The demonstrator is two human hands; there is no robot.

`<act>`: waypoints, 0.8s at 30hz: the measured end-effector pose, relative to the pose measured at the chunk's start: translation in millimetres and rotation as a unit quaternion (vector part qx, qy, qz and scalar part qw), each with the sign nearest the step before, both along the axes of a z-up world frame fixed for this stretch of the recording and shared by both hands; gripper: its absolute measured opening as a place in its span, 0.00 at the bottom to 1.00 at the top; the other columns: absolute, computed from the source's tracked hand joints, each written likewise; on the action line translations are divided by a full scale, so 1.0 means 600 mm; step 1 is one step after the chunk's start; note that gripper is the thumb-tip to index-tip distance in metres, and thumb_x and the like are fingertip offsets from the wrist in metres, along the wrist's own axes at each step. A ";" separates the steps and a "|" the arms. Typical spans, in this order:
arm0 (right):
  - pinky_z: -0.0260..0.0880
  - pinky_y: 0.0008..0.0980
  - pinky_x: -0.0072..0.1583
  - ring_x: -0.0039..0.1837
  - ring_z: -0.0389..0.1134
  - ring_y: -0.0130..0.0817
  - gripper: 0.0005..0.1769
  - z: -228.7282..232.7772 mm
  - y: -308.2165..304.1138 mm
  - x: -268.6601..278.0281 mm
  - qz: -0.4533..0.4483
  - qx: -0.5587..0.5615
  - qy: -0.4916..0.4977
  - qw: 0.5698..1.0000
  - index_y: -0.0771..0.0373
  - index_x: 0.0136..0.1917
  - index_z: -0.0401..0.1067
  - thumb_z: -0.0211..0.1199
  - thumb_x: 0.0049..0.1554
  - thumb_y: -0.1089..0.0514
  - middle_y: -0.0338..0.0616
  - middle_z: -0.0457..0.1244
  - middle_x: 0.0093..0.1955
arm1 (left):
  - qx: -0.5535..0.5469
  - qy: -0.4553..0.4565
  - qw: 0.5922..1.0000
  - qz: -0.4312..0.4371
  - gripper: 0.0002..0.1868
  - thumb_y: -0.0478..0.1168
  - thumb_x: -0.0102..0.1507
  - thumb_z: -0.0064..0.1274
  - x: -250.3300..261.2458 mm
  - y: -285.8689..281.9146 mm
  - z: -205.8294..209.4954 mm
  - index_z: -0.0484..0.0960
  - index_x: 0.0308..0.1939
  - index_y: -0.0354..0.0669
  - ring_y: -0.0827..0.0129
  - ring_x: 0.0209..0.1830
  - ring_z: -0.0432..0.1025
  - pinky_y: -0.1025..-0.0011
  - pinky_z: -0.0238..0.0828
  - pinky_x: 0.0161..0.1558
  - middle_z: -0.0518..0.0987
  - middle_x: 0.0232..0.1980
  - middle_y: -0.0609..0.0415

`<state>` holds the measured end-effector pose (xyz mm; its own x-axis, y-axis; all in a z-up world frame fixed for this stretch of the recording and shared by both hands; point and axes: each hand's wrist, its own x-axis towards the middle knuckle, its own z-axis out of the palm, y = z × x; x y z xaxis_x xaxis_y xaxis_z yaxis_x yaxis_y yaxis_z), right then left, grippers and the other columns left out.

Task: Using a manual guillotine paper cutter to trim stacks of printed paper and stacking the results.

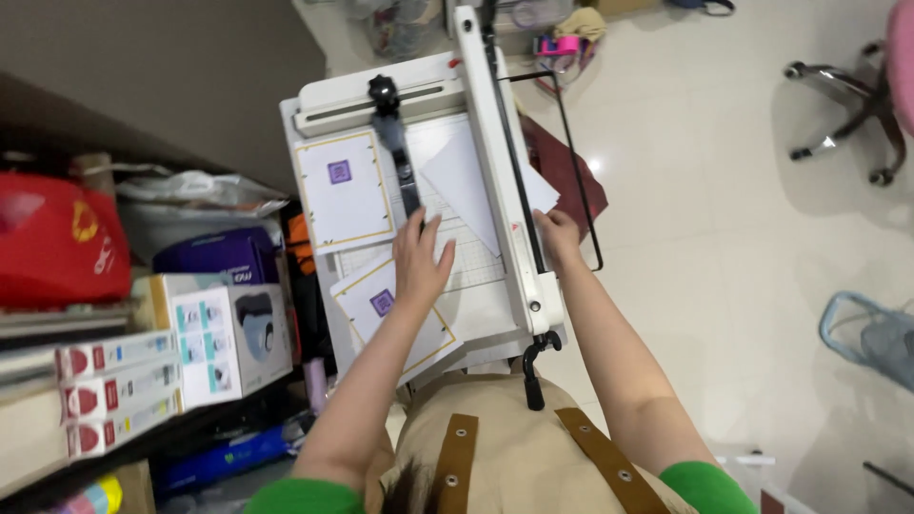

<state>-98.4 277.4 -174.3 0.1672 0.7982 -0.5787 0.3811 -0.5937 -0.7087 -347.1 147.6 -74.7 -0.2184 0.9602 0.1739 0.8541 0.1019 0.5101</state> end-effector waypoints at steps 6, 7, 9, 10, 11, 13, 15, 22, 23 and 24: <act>0.69 0.38 0.44 0.41 0.71 0.39 0.08 -0.100 0.083 0.062 -0.095 0.114 -0.015 0.989 0.57 0.44 0.77 0.71 0.50 0.56 0.46 0.69 0.39 | 0.017 -0.112 0.963 0.244 0.22 0.37 0.60 0.61 0.007 -0.298 -0.027 0.74 0.58 0.48 0.45 0.59 0.68 0.48 0.66 0.61 0.67 0.58 0.47; 0.65 0.40 0.44 0.40 0.66 0.41 0.08 -0.101 0.103 0.088 -0.073 0.188 -0.034 0.979 0.61 0.44 0.72 0.68 0.52 0.59 0.47 0.63 0.37 | -0.028 -0.156 0.933 0.323 0.26 0.39 0.59 0.63 0.007 -0.334 -0.052 0.70 0.59 0.50 0.44 0.62 0.65 0.48 0.66 0.62 0.64 0.60 0.49; 0.60 0.43 0.44 0.39 0.61 0.43 0.09 -0.106 0.131 0.137 -0.034 0.258 -0.047 0.964 0.64 0.45 0.67 0.66 0.54 0.61 0.48 0.58 0.35 | -0.073 -0.200 0.884 0.417 0.31 0.41 0.58 0.64 0.005 -0.393 -0.107 0.66 0.61 0.53 0.42 0.64 0.62 0.48 0.65 0.63 0.61 0.62 0.51; 0.61 0.42 0.47 0.42 0.62 0.44 0.10 -0.104 0.147 0.163 -0.009 0.311 -0.075 0.947 0.64 0.49 0.66 0.65 0.56 0.62 0.50 0.59 0.37 | -0.135 -0.293 0.832 0.451 0.33 0.50 0.59 0.64 -0.003 -0.404 -0.136 0.65 0.63 0.52 0.50 0.61 0.69 0.53 0.69 0.60 0.69 0.59 0.52; 0.62 0.42 0.49 0.44 0.63 0.45 0.12 -0.102 0.165 0.189 0.015 0.364 -0.102 0.926 0.64 0.53 0.65 0.64 0.59 0.62 0.51 0.61 0.40 | -0.192 -0.382 0.767 0.478 0.38 0.60 0.60 0.65 -0.011 -0.415 -0.164 0.63 0.65 0.51 0.58 0.58 0.75 0.58 0.72 0.57 0.77 0.57 0.53; 0.61 0.37 0.47 0.43 0.59 0.36 0.09 0.002 0.158 0.208 0.028 0.380 -0.104 0.919 0.58 0.51 0.64 0.61 0.59 0.61 0.41 0.58 0.39 | -0.199 -0.433 0.740 0.475 0.33 0.57 0.61 0.60 -0.001 -0.380 -0.060 0.65 0.63 0.47 0.59 0.57 0.75 0.62 0.71 0.56 0.78 0.58 0.51; 0.59 0.33 0.45 0.41 0.55 0.26 0.07 0.098 0.153 0.230 0.033 0.394 -0.108 0.912 0.52 0.48 0.62 0.59 0.58 0.59 0.32 0.55 0.38 | -0.207 -0.481 0.714 0.464 0.29 0.54 0.62 0.55 -0.001 -0.363 -0.010 0.68 0.61 0.42 0.61 0.56 0.74 0.66 0.69 0.55 0.78 0.59 0.49; 0.60 0.42 0.57 0.57 0.60 0.46 0.08 0.420 0.087 0.210 0.215 0.564 -0.118 0.789 0.77 0.64 0.64 0.51 0.72 0.71 0.59 0.59 0.57 | -0.155 -0.569 0.693 0.414 0.19 0.46 0.64 0.55 -0.001 -0.361 -0.014 0.79 0.57 0.44 0.66 0.54 0.76 0.71 0.72 0.53 0.83 0.57 0.51; 0.64 0.45 0.67 0.70 0.66 0.55 0.14 0.451 0.076 0.195 0.226 0.590 -0.056 0.773 0.86 0.72 0.64 0.52 0.78 0.71 0.74 0.64 0.69 | -0.126 -0.591 0.696 0.387 0.17 0.43 0.66 0.54 0.000 -0.362 -0.022 0.78 0.58 0.44 0.66 0.54 0.77 0.71 0.72 0.53 0.83 0.57 0.52; 0.64 0.45 0.67 0.70 0.66 0.55 0.14 0.467 0.064 0.173 0.228 0.593 -0.056 0.771 0.86 0.72 0.64 0.52 0.78 0.71 0.74 0.64 0.69 | -0.123 -0.593 0.695 0.387 0.17 0.43 0.66 0.54 -0.001 -0.365 -0.013 0.78 0.58 0.44 0.66 0.54 0.77 0.71 0.72 0.53 0.83 0.57 0.52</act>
<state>5.4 315.7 105.8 -0.2906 0.7457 0.5996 0.4564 0.6588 -0.5981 -347.6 -71.1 -82.3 -0.5351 0.4444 -0.7184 -0.5119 0.5059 0.6943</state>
